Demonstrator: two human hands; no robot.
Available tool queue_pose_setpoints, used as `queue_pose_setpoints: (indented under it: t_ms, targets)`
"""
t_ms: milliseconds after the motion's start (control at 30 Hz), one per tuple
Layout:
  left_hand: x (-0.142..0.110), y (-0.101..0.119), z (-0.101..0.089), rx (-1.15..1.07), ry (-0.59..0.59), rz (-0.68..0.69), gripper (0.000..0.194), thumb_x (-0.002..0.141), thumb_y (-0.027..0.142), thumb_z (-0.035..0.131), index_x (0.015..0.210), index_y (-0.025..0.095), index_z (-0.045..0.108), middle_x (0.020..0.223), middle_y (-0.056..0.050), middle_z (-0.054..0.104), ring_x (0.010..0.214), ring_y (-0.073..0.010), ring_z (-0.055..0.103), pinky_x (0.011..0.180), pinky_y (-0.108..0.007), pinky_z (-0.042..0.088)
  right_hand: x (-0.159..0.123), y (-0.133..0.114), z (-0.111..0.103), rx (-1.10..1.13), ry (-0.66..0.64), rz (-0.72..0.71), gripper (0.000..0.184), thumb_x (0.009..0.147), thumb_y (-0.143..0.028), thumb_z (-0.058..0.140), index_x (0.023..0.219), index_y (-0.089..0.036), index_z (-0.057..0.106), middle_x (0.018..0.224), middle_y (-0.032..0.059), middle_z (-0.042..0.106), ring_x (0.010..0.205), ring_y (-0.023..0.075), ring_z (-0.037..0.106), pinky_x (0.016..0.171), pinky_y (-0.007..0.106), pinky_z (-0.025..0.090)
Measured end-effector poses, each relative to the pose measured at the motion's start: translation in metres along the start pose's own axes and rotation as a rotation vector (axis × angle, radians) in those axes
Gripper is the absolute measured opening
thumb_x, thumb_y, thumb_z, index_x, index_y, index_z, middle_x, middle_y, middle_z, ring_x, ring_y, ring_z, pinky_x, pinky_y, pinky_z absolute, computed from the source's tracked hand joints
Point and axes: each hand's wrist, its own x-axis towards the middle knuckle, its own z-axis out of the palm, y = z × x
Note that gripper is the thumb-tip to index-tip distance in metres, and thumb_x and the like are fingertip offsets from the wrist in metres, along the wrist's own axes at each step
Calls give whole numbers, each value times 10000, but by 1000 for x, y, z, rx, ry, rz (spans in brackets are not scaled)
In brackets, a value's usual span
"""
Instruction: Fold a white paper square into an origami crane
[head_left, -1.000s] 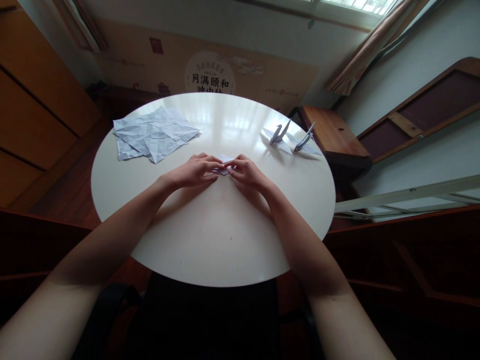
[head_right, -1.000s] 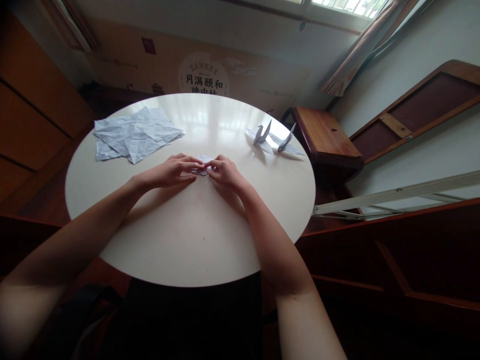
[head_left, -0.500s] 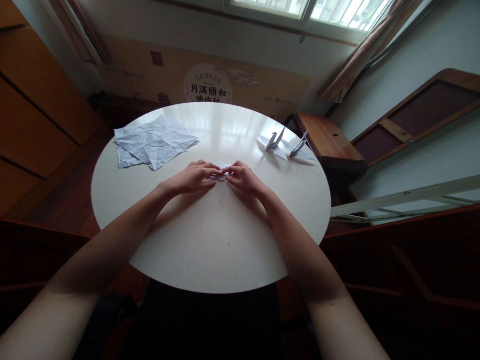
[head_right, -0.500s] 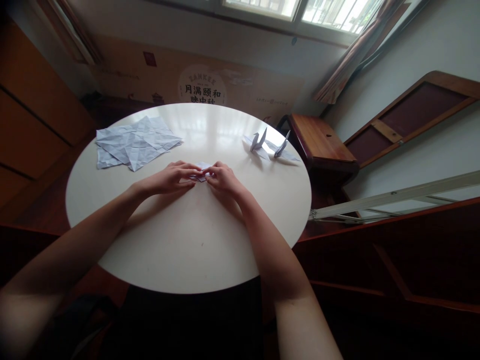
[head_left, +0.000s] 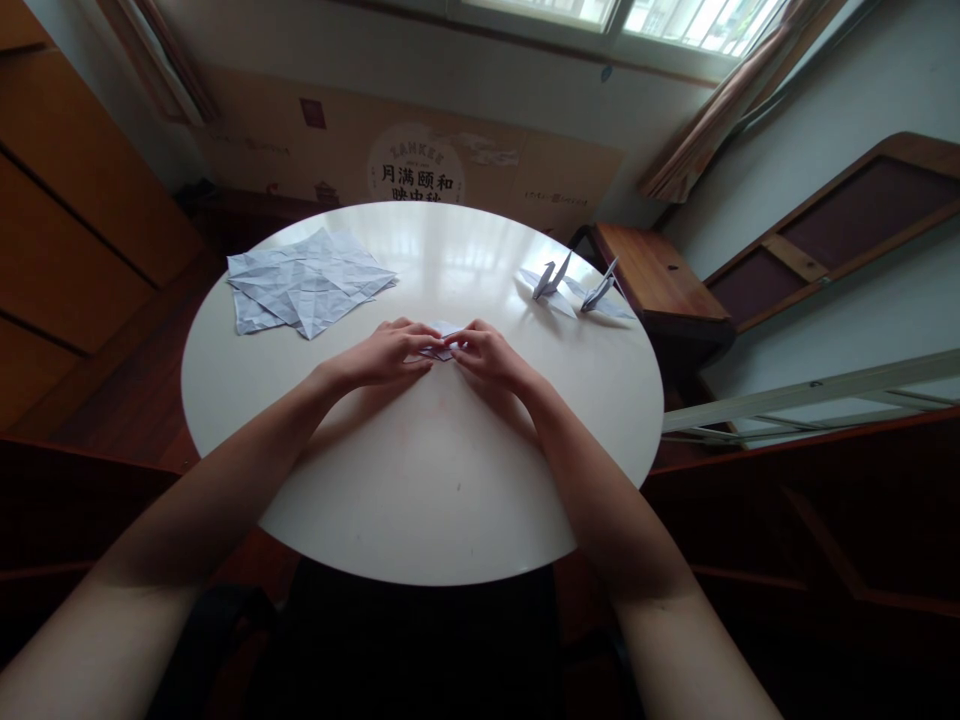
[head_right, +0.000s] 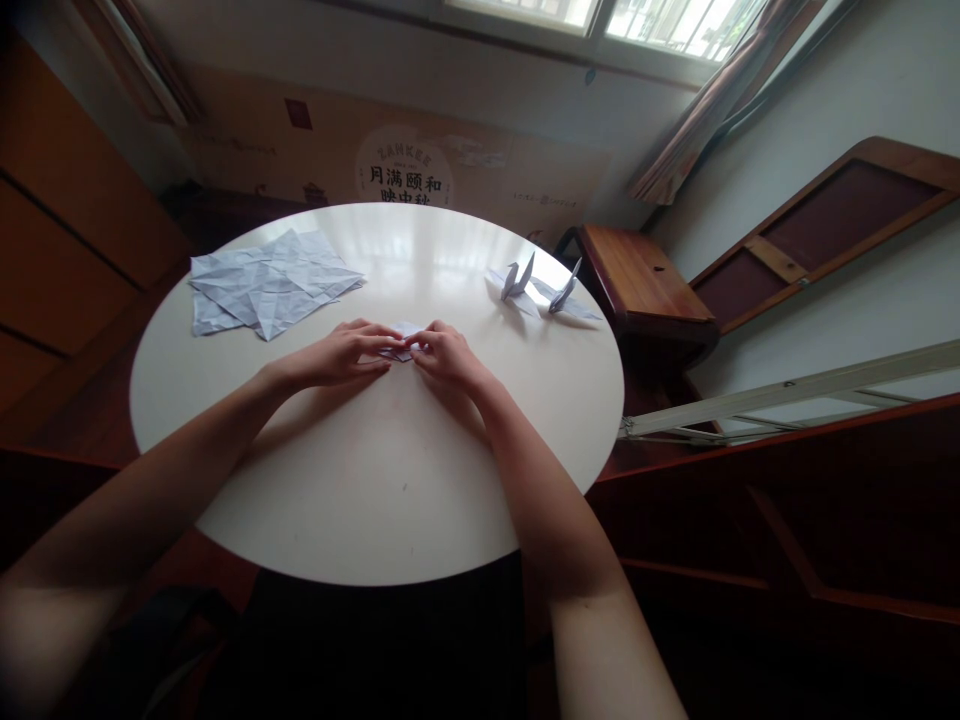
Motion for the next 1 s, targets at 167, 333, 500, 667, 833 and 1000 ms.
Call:
queue_pose_setpoints:
  t_ms: [167,333,500,667,833,1000]
  targets:
    - [0,2,-1,10,-5,0,453,999,407,560,1423,288,667,1453,-79,650,1307,-316,542,1156,-504,358,0,-1,0,-10,-5,2,274,915,-210,649,1127,-239,821,1031,66,626,925,188,639,918,344,525]
    - [-1,3,-2,13,-3,0,450,983,383,575,1414,297,673,1444,-70,657,1299,-314,550,1157,-501,362,0,-1,0,-1,9,-2,277,907,-200,646,1115,-246,823,1031,63,631,918,187,638,923,346,526]
    - [-1,5,-4,2,3,-5,448,976,386,586,1401,284,683,1425,-80,666,1292,-318,552,1159,-500,366,0,0,1,8,9,-11,271,912,-210,644,1109,-252,825,1030,62,625,906,186,631,917,349,525]
    - [0,4,-3,4,2,-4,449,981,390,585,1409,293,679,1427,-74,663,1301,-317,549,1163,-495,359,1,1,2,17,8,-5,277,909,-202,644,1119,-237,822,1022,63,616,889,182,622,909,348,526]
    - [0,2,-2,7,4,8,447,981,387,582,1406,293,682,1428,-75,659,1300,-315,552,1167,-486,353,1,0,1,18,-7,-11,285,909,-194,639,1128,-229,819,1030,69,610,888,187,625,914,358,526]
    - [0,2,-2,3,4,8,460,978,393,587,1416,286,675,1425,-81,661,1305,-325,546,1168,-490,350,0,-1,-1,23,-8,-8,271,916,-204,644,1121,-231,820,1030,67,610,910,188,631,933,355,525]
